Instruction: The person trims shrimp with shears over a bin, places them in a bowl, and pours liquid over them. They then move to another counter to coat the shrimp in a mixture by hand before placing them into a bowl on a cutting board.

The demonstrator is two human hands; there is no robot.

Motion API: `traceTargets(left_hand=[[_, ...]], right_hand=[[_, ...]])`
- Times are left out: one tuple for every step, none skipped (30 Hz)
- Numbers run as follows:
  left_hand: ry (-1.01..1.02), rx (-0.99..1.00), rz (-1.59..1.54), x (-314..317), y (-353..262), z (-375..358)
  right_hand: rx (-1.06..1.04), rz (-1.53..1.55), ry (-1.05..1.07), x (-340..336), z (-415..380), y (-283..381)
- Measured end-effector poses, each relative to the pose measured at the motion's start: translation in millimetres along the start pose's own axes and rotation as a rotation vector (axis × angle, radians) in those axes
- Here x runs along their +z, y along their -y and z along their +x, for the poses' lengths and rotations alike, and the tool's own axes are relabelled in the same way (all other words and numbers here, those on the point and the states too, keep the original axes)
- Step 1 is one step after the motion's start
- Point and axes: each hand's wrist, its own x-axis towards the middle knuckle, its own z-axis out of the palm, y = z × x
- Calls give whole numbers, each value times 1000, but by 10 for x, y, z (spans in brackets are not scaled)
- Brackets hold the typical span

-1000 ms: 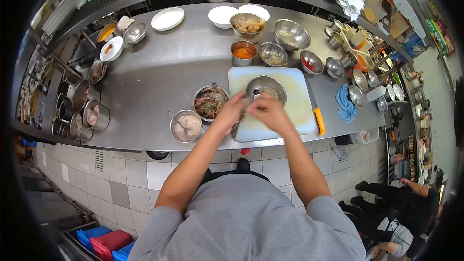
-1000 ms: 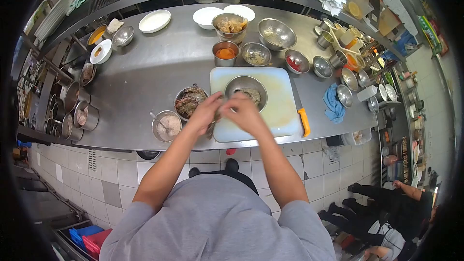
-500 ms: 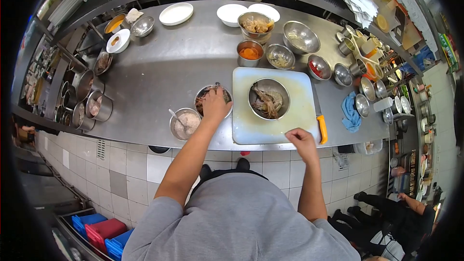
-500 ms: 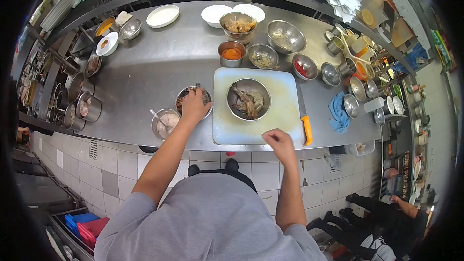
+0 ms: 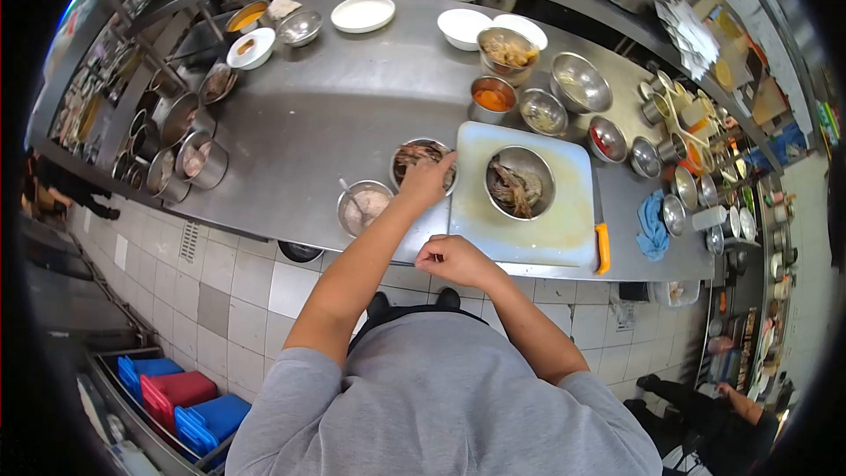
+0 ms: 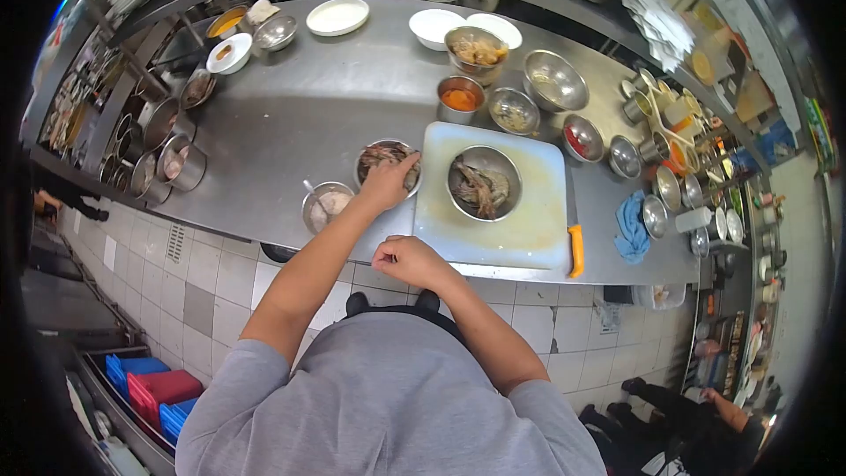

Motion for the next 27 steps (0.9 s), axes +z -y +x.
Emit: traceTargets(left_hand=[[8, -21, -83, -3, 18, -28], [-44, -20, -100, 1, 41, -67], [-47, -31, -102, -1, 102, -80], [-62, -103, -395, -7, 166, -65], [-75, -174, -688, -11, 229, -47], [-98, -275, -910, 10, 323, -14], [-95, -281, -912, -149, 368, -11], [-167, -359, -1218, -323, 442, -23], [-245, -436, -1523, -523, 488, -68], [-246, -439, -1522, -714, 521, -120], [-385, -443, -1756, -900, 558, -178], [-531, -439, -1985, -1013, 634, -244], [-534, -437, -1981, -1064, 769, -331], [-605, -425, -2054, -1106, 910, -472], [-679, -411, -2126, -1137, 1034, -608], [-682, -408, -2121, -1155, 1140, -728], [-671, -482, -2190, -1160, 1225, -850], [-657, -555, -2259, -1161, 1254, -938], [-653, -547, -2259, -1230, 1171, -1007], [-702, -720, -2274, -1352, 1026, -1093], [-750, -899, -2279, -1406, 939, -1172], [-754, -895, -2284, -1338, 977, -1239], [-661, -810, -2133, -1245, 1056, -1322], [-576, -730, -1977, -1189, 1118, -1419], [-594, -734, -1976, -1216, 1075, -1489], [-537, -689, -1810, -1230, 1007, -1514], [-478, -642, -1645, -1268, 919, -1525]], right_hand=[[-10, 11, 16, 39, 47, -10], [-14, 10, 29, 63, 65, -28], [75, 55, 37, 52, 76, 23], [166, 98, 43, 45, 95, 52], [168, 98, 51, 55, 137, 27], [142, 46, 11, 66, 201, -35], [117, -5, -31, 74, 274, -74], [68, -62, -84, 89, 369, -115], [71, -58, -80, 84, 475, -71], [51, -225, -115, 71, 608, 7], [27, -392, -151, 75, 744, 72], [25, -389, -151, 118, 893, 72], [-33, -582, -123, 172, 1059, 58], [-89, -772, -94, 253, 1189, 47], [-93, -770, -94, 313, 1289, 144], [-10, -916, 3, 357, 1384, 285], [77, -1061, 102, 411, 1466, 403], [75, -1063, 96, 517, 1566, 380], [89, -1123, 111, 645, 1672, 260], [104, -1184, 128, 726, 1743, 148], [105, -1189, 127, 760, 1784, 81], [130, -1135, 161, 782, 1821, 49], [150, -1080, 198, 821, 1858, 19], [140, -1083, 205, 816, 1849, 28], [132, -1014, 161, 745, 1795, 55], [121, -946, 114, 651, 1749, 86], [126, -921, 114, 467, 1615, 373]])
